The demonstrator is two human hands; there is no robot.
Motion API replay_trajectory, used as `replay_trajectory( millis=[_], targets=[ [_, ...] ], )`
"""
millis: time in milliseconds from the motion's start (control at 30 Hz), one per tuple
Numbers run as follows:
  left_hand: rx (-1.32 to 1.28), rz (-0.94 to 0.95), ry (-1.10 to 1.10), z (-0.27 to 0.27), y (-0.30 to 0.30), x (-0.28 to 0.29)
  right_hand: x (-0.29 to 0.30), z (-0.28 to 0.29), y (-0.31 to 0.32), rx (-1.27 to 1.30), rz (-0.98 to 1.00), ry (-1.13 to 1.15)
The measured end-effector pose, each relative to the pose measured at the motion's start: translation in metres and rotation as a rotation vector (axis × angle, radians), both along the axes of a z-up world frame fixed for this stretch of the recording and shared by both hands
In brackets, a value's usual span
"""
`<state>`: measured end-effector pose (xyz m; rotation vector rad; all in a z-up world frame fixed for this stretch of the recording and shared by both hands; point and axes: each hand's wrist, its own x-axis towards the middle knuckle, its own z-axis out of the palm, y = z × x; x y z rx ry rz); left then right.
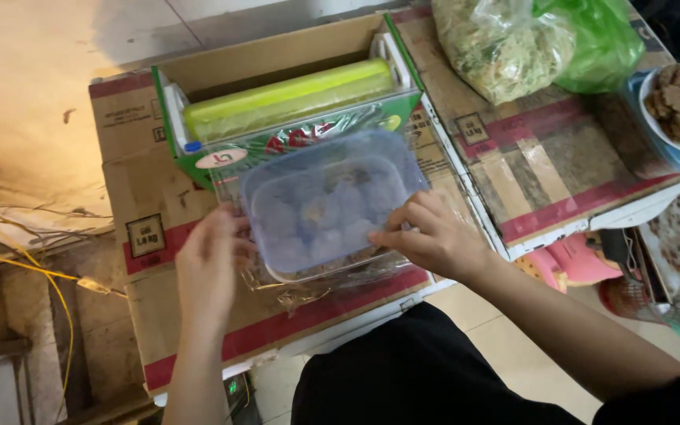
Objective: The recorder is wrapping plastic containers and plates of prepared food items with cling wrap for storage.
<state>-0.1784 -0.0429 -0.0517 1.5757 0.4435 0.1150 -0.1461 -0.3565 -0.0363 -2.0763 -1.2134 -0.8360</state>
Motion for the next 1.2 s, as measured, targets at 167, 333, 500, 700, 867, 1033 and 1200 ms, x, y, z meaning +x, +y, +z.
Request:
replay_trajectory(
  millis=[167, 333, 500, 700, 867, 1033, 1200],
  targets=[
    [0.313, -0.052, 0.012, -0.026, -0.007, -0.006, -0.001, -0.038, -0.011, -0.059, 0.011, 0.052],
    [0.505, -0.032, -0.014, -0.012, -0.021, -0.015, -0.008, -0.030, 0.003, -0.047, 0.014, 0.077],
    [0.562, -0.031, -0.049, -0.011, -0.028, -0.016, -0.011, -0.030, -0.004, -0.065, 0.031, 0.137],
    [0.523, -0.016, -0.068, -0.012, -0.032, -0.016, -0.013, -0.028, -0.017, -0.290, 0.032, 0.411],
    [0.607, -0.008, -0.110, -0.017, -0.034, -0.017, -0.013, -0.033, -0.023, -0.329, 0.058, 0.431],
    [0.649, -0.020, -0.052, -0.017, -0.037, -0.017, -0.018, -0.034, -0.019, -0.262, 0.045, 0.453],
    [0.706, -0.059, 0.035, -0.013, -0.037, -0.015, -0.021, -0.030, -0.021, -0.246, 0.049, 0.521]
  ],
)
